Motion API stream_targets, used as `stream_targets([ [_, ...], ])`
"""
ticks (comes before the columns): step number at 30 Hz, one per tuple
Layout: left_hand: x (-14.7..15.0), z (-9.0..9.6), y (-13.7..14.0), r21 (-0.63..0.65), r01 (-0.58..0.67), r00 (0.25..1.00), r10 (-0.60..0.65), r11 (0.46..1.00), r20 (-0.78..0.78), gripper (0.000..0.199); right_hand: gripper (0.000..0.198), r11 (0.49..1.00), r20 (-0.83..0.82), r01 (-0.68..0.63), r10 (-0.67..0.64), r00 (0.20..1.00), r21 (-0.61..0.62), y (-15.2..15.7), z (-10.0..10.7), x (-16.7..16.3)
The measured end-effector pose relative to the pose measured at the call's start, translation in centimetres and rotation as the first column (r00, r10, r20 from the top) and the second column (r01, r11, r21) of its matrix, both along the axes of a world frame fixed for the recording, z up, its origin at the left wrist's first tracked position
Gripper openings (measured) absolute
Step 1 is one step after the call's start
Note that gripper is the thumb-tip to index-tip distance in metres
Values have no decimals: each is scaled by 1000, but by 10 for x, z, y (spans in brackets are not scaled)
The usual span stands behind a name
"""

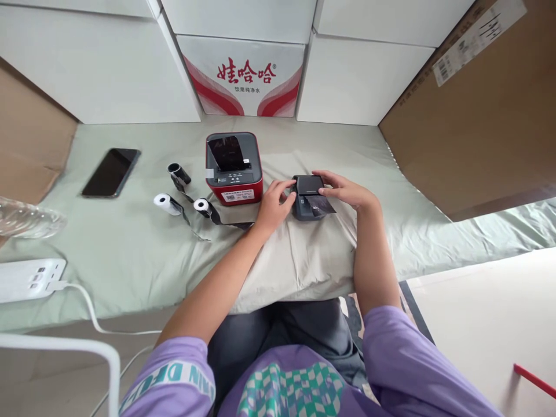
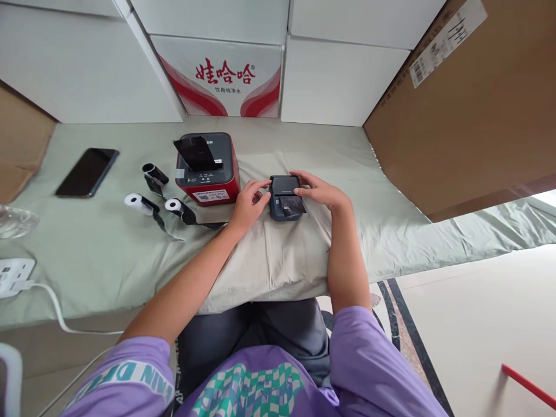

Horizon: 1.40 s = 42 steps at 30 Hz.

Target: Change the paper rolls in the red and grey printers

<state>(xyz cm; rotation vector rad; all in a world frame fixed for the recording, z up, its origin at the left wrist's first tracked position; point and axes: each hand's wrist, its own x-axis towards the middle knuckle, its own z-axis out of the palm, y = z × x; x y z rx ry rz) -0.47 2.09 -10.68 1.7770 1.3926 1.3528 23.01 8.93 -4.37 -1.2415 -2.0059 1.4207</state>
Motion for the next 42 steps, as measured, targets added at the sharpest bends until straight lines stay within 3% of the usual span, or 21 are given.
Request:
stream_targets([
  [7,0,0,0,1,3,1000,-3,1000,8,31,78,989,40,53,-48,998,-137,2,9,-9],
  [12,3,0,0,-15,-17,999,17,1000,-31,33,82,993,-20,75,-77,997,-92,0,-2,-5],
  [15,8,9,-7,24,-50,998,51,998,-38,34,91,989,-60,112,-118,991,-92,1,-12,-3],
  [18,4,38,-24,46,4,999,-6,999,46,26,82,977,-106,188,-199,974,-105,5,-17,-2],
  [21,-29,85,-43,11,113,968,-112,994,224,16,66,960,-153,246,-265,952,-133,9,-21,-1],
  [25,-117,138,-46,-77,-108,958,125,991,258,6,57,954,-205,259,-286,936,-149,15,-27,1],
  [27,-161,149,-34,-272,-208,964,244,940,109,15,55,953,-190,268,-291,938,-140,16,-29,2],
  [28,-178,151,-25,-400,-233,967,253,886,-3,21,55,953,-182,271,-293,939,-138,17,-31,3],
  [30,-199,149,-8,-629,-198,980,142,752,-138,36,55,952,-186,274,-297,937,-138,18,-33,3],
  [32,-207,144,5,-747,-118,988,6,655,-151,48,55,950,-212,274,-302,929,-150,20,-34,4],
  [35,-203,135,17,-792,-26,994,-68,609,-85,53,54,944,-243,281,-317,917,-173,22,-37,4],
  [42,-200,122,19,-823,94,995,-28,561,94,51,51,935,-190,323,-347,918,-148,19,-33,0],
])
